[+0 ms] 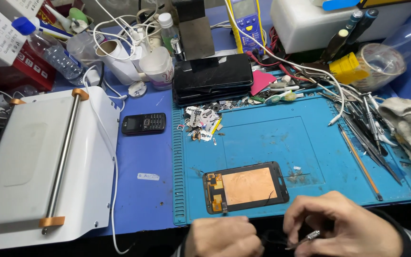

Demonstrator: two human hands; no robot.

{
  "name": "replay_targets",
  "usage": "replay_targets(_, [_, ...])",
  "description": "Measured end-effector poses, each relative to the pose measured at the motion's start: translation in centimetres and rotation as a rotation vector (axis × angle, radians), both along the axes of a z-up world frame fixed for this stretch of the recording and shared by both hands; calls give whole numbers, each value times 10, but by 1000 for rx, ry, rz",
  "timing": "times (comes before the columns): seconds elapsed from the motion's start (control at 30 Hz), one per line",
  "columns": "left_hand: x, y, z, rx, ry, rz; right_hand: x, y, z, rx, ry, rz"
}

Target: Repairing a mobile phone screen by removing components and cleaning the surface.

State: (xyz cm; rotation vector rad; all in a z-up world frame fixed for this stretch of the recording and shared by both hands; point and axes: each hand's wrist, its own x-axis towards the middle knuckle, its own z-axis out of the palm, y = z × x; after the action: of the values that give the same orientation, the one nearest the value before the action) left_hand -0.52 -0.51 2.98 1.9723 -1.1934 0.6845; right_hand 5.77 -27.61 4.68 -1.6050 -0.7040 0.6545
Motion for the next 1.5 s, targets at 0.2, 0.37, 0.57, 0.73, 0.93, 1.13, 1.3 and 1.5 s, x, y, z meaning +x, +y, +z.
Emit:
replay_targets(0.2, [-19,14,-24,-446,533,268,25,-27,2,-523,-105,-613])
replay_targets(0.37, [-22,9,-34,-279,593,117,42,-39,-52,-906,-1063,-613])
replay_targets(0.57, [-12,-15,-39,-284,401,60,-15,-4,-7,-349,-848,-660])
replay_targets(0.73, [-2,-32,-7,-195,163,190,-40,-11,-80,-20,145,-333])
replay_targets(0.93, [8,-27,-6,-92,-111,345,-38,3,-93,-53,119,-514])
replay_targets(1.13, [6,-24,-2,-297,136,261,-38,18,-84,-35,-18,-524])
replay_targets(1.3, [8,-19,-2,-344,164,245,-37,26,-58,114,-90,-464])
replay_targets(1.5, [-3,-25,-7,-337,449,-16,-47,36,-41,157,-170,-418])
